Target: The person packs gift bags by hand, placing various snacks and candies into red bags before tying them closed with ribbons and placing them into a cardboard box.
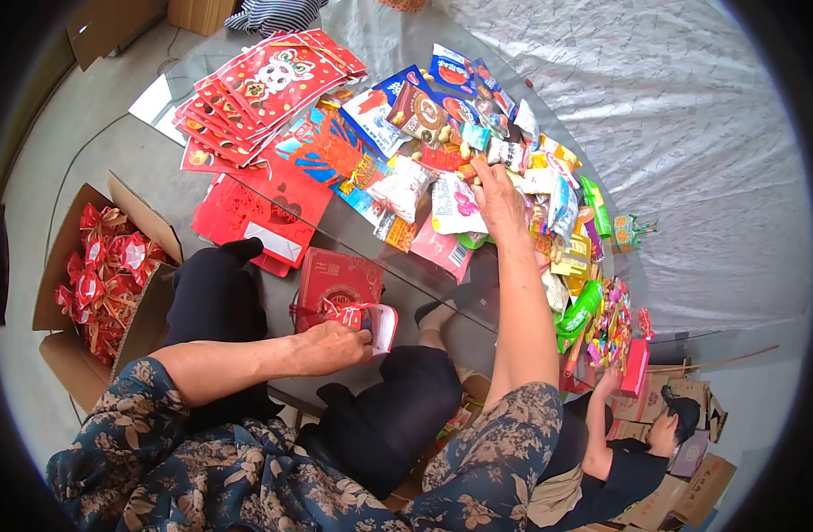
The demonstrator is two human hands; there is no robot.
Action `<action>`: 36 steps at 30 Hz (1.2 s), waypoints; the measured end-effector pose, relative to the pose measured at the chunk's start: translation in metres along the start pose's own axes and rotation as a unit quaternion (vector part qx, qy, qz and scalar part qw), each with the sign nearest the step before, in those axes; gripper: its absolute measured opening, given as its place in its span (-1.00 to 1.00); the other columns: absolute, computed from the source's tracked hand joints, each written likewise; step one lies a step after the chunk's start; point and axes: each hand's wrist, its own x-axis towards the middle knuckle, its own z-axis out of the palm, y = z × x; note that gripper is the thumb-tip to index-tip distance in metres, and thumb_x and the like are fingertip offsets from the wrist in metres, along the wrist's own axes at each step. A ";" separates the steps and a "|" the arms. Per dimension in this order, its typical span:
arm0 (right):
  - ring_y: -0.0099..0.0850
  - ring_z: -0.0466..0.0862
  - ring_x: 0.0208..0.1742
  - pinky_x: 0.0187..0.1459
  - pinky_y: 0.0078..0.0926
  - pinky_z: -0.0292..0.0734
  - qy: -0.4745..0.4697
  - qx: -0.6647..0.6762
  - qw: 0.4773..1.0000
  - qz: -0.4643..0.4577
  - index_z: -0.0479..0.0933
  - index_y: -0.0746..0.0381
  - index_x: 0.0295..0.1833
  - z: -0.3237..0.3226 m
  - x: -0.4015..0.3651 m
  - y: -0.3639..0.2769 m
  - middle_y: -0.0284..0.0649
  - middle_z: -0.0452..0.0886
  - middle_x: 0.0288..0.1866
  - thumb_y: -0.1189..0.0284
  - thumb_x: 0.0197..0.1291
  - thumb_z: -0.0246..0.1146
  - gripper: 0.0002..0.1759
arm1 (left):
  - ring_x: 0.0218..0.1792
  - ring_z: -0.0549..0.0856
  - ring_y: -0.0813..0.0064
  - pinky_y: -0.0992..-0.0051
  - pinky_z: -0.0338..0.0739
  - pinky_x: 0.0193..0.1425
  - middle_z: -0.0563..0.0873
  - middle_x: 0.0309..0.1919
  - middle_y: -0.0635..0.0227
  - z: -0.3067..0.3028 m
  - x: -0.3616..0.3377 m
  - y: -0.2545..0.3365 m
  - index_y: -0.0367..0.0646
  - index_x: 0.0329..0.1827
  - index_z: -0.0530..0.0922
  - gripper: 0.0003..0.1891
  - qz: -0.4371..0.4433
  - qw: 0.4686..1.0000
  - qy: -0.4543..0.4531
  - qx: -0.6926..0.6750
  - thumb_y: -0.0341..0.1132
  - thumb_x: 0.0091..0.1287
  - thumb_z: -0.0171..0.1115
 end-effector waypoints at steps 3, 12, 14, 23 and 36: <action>-0.08 0.60 0.00 -0.04 -0.16 0.53 0.010 -0.023 1.000 0.014 0.38 -0.01 0.27 0.005 0.002 -0.001 -0.14 0.49 -0.04 0.47 0.19 0.23 -0.50 | -0.29 0.73 0.31 0.36 0.65 -0.27 0.60 -0.29 0.27 0.000 0.000 0.000 -0.08 -0.10 0.62 -0.78 -0.003 1.000 -0.001 0.001 -0.41 0.21 0.12; -0.32 0.64 -0.23 -0.24 -0.34 0.58 0.172 0.198 0.964 0.045 0.46 0.11 0.17 0.018 0.016 0.026 -0.21 0.59 -0.14 0.61 0.19 0.17 -0.58 | -0.29 0.73 0.31 0.37 0.66 -0.24 0.60 -0.27 0.28 -0.004 -0.001 -0.003 -0.06 -0.11 0.62 -0.77 0.007 1.000 -0.024 0.017 -0.43 0.17 0.13; -0.54 0.60 -0.33 -0.42 -0.55 0.57 0.153 0.404 0.887 0.166 0.45 0.18 0.18 0.004 0.013 0.021 -0.27 0.60 -0.15 0.61 0.25 0.16 -0.62 | -0.29 0.73 0.30 0.37 0.66 -0.23 0.60 -0.26 0.27 -0.006 -0.002 -0.002 -0.08 -0.11 0.62 -0.76 0.000 1.000 -0.017 0.012 -0.44 0.16 0.14; -0.38 0.65 -0.07 -0.32 -0.41 0.64 0.243 0.659 0.699 0.137 0.30 0.13 0.26 -0.072 -0.037 -0.017 -0.22 0.59 -0.05 0.47 0.33 0.22 -0.57 | -0.23 0.72 0.38 0.40 0.68 -0.31 0.60 -0.19 0.32 0.007 -0.003 -0.007 -0.10 -0.02 0.59 -0.72 0.014 0.999 0.004 0.028 -0.43 0.20 0.12; -0.43 0.62 -0.01 -0.22 -0.51 0.67 0.153 0.733 0.607 0.266 0.27 0.19 0.34 0.024 -0.223 -0.188 -0.23 0.54 0.01 0.44 0.39 0.15 -0.55 | -0.19 0.68 0.27 0.32 0.61 -0.15 0.50 -0.17 0.24 -0.009 -0.021 0.003 -0.15 0.05 0.51 -0.67 0.045 0.999 -0.021 -0.013 -0.45 0.18 0.17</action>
